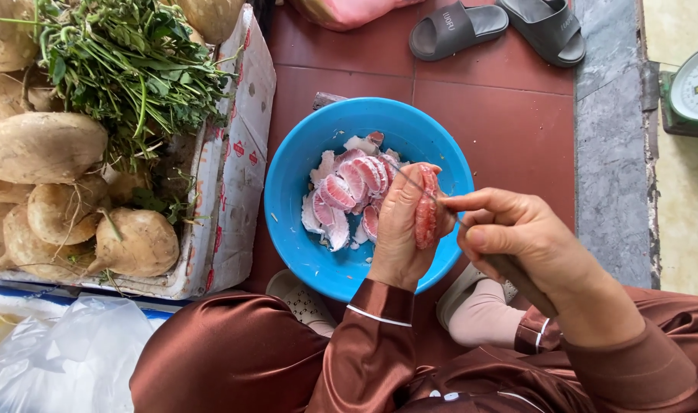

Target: Peeling the skin and pith from a pomelo and separating the fruit into individual segments using a knife and hands.

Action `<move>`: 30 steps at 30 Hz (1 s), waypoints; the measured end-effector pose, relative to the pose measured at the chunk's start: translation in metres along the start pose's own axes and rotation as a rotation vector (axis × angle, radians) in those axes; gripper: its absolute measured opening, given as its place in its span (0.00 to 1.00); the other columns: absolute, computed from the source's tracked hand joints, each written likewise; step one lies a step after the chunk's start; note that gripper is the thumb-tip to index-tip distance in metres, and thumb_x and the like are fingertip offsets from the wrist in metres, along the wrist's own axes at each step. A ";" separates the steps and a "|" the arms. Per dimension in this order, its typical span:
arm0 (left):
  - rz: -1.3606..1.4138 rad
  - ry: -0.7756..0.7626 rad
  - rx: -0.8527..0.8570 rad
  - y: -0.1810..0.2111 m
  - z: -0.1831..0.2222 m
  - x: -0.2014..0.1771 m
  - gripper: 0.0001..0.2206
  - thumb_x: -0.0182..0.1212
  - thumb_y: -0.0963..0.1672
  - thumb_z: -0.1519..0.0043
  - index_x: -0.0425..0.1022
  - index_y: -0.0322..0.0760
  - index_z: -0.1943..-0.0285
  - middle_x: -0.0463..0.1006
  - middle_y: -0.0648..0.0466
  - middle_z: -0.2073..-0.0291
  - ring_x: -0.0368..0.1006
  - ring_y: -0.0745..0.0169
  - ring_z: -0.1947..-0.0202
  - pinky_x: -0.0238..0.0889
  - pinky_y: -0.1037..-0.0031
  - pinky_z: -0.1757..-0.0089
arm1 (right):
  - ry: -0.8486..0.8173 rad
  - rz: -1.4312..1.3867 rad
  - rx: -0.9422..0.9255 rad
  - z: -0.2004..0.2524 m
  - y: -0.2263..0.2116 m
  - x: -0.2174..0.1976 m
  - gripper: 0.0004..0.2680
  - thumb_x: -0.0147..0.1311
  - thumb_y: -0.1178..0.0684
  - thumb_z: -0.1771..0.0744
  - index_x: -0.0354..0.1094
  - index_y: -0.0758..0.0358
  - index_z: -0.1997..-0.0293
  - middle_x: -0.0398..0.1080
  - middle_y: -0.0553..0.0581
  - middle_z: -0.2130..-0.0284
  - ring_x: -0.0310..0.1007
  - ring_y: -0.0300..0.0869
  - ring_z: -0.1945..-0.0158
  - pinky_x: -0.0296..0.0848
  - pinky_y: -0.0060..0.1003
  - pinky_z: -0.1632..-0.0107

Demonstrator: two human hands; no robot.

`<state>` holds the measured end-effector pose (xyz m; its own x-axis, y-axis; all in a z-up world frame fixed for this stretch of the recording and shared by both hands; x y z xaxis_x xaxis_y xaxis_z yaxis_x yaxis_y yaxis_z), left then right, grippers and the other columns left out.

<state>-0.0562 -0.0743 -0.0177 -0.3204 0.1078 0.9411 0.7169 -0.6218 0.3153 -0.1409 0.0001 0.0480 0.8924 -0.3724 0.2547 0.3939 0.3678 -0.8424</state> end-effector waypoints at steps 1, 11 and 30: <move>0.079 -0.062 -0.007 -0.001 -0.001 0.004 0.13 0.53 0.49 0.28 0.69 0.35 0.45 0.69 0.57 0.76 0.60 0.73 0.79 0.52 0.81 0.74 | -0.020 -0.027 -0.059 0.000 -0.010 0.000 0.16 0.54 0.67 0.38 0.73 0.74 0.45 0.69 0.61 0.75 0.61 0.37 0.81 0.57 0.25 0.81; 0.172 -0.017 0.070 0.008 -0.009 -0.010 0.14 0.48 0.50 0.25 0.70 0.36 0.44 0.65 0.58 0.82 0.52 0.74 0.83 0.44 0.79 0.76 | -0.158 0.106 -0.095 0.009 0.005 -0.009 0.19 0.56 0.62 0.36 0.67 0.65 0.37 0.69 0.58 0.78 0.61 0.37 0.84 0.57 0.26 0.83; 0.044 0.042 0.095 0.014 0.001 -0.001 0.13 0.57 0.47 0.30 0.70 0.34 0.45 0.71 0.58 0.68 0.65 0.77 0.72 0.57 0.84 0.70 | -0.069 0.633 -0.271 0.003 0.007 0.029 0.27 0.59 0.58 0.37 0.59 0.56 0.27 0.70 0.50 0.79 0.60 0.34 0.80 0.59 0.26 0.75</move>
<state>-0.0455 -0.0825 -0.0140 -0.3116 0.0487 0.9490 0.7858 -0.5484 0.2861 -0.1110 -0.0055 0.0509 0.9479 -0.0974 -0.3032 -0.2686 0.2672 -0.9254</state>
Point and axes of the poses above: each hand's wrist, its own z-axis away from the middle knuckle, its own x-axis out of the palm, y = z × x, the point moved 9 cm from there along -z, towards the middle knuckle
